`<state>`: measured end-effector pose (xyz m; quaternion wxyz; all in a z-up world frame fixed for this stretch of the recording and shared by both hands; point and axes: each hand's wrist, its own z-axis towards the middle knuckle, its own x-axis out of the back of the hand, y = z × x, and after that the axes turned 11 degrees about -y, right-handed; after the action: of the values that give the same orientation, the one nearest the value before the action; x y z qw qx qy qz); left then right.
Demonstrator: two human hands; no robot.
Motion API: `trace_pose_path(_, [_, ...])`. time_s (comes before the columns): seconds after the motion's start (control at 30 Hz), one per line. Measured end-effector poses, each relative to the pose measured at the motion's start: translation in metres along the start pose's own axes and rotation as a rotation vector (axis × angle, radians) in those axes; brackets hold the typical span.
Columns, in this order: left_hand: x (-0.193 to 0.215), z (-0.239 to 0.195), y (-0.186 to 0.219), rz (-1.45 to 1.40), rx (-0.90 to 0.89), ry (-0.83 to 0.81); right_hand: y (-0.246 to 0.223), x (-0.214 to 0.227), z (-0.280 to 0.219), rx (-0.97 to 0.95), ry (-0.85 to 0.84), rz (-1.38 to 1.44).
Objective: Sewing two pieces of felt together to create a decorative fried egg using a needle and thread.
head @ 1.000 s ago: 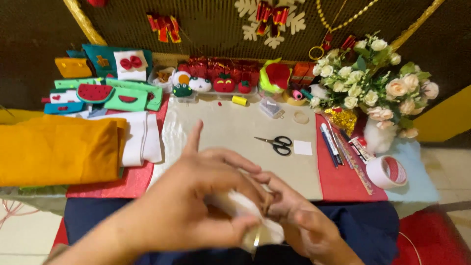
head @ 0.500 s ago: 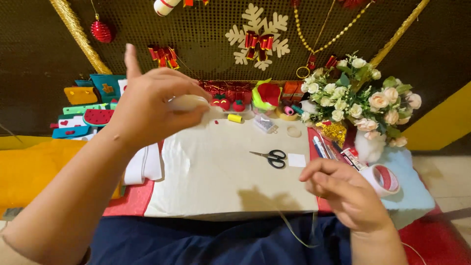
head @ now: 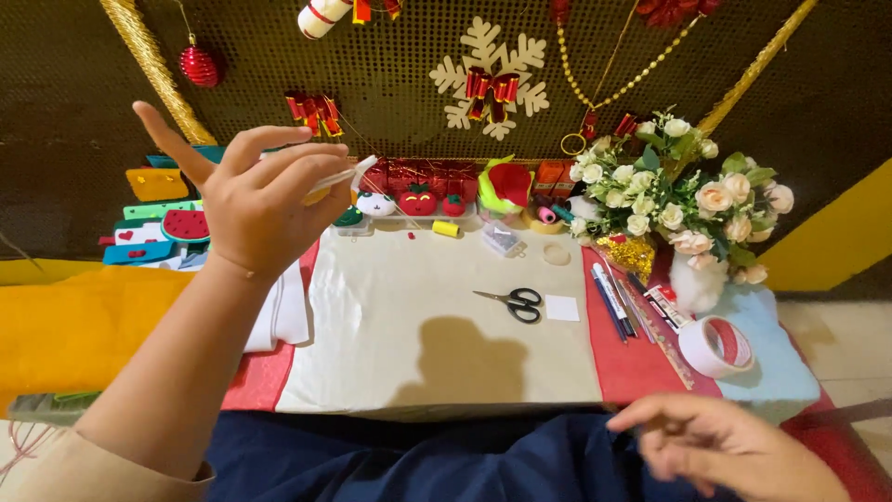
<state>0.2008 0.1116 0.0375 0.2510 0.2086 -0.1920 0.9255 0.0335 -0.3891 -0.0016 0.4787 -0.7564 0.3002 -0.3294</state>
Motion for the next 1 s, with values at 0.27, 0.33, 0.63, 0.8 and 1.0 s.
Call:
trace_pose_path(0.27, [0.003, 0.009, 0.026, -0.033, 0.117, 0.118, 0.059, 0.0, 0.029, 0.388, -0.05, 0.505])
trace_pose_path(0.33, [0.005, 0.007, 0.031, -0.04, 0.14, 0.126, 0.036, -0.004, 0.029, 0.342, 0.081, 0.477])
trace_pose_path(0.63, [0.026, 0.002, 0.059, -0.165, 0.202, 0.003, -0.051, -0.01, 0.015, 0.216, 0.428, 0.153])
trace_pose_path(0.8, [0.059, -0.009, 0.088, -0.282, 0.212, -0.196, -0.09, -0.049, -0.006, 0.43, 0.279, -0.036])
trace_pose_path(1.0, [0.093, -0.019, 0.115, -0.276, 0.266, -0.167, -0.121, -0.115, -0.014, 0.726, 0.314, -0.275])
